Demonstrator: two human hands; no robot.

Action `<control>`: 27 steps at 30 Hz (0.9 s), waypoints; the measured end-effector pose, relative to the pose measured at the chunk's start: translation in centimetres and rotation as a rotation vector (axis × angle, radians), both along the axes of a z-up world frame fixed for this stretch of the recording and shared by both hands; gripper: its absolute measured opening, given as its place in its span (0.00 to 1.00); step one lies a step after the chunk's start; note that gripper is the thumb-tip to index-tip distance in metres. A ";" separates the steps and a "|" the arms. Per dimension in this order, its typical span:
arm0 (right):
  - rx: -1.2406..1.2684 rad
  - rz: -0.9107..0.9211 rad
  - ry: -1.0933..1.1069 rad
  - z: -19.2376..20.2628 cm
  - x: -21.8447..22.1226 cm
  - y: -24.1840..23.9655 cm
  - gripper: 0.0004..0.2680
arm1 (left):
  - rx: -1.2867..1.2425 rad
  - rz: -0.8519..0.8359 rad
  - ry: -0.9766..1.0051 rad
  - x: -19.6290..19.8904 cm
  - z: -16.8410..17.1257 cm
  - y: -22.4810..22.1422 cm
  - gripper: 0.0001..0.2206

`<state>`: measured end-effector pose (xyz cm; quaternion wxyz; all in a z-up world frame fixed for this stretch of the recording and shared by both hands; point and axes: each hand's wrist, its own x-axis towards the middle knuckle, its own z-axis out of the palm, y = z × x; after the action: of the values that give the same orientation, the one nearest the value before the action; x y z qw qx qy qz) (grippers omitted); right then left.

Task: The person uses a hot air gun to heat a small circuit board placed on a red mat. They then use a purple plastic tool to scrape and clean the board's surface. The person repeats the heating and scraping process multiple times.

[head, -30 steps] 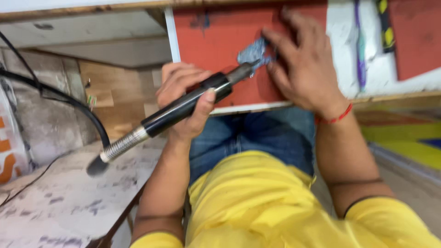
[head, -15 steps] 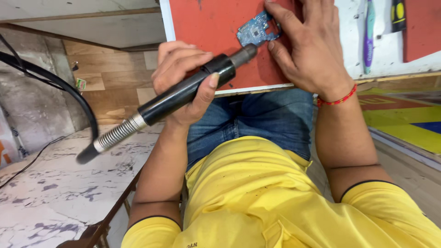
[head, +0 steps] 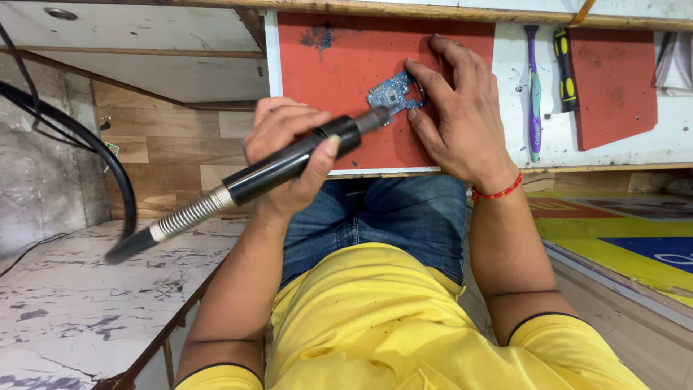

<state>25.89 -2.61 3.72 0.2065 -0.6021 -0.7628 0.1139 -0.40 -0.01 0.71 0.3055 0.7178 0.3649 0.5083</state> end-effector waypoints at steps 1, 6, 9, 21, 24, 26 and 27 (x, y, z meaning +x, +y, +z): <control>0.006 0.003 -0.001 0.0 0.0 0.1 0.21 | -0.024 0.061 -0.030 0.0 0.1 0.0 0.13; 0.032 -0.060 0.028 -0.3 0.0 0.2 0.19 | 0.036 0.032 0.053 0.1 0.6 0.0 0.13; 0.045 -0.072 0.028 -0.4 -0.1 0.3 0.19 | -0.006 0.177 0.027 0.1 0.6 -0.1 0.14; 0.023 -0.075 0.048 -0.4 0.0 0.2 0.19 | -0.010 0.023 0.003 0.0 0.6 0.0 0.14; 0.016 -0.059 0.020 -0.3 -0.1 0.3 0.20 | -0.073 0.165 -0.034 -0.1 0.5 -0.1 0.15; 0.018 -0.043 -0.005 -0.3 -0.1 0.2 0.21 | -0.016 -0.001 -0.050 0.1 0.3 0.6 0.14; 0.018 -0.028 -0.016 -0.3 0.0 0.2 0.22 | 0.012 -0.084 -0.062 0.2 0.2 0.7 0.14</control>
<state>25.84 -2.38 3.44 0.2075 -0.6118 -0.7569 0.0991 -0.21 0.72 0.90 0.3336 0.7182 0.3217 0.5190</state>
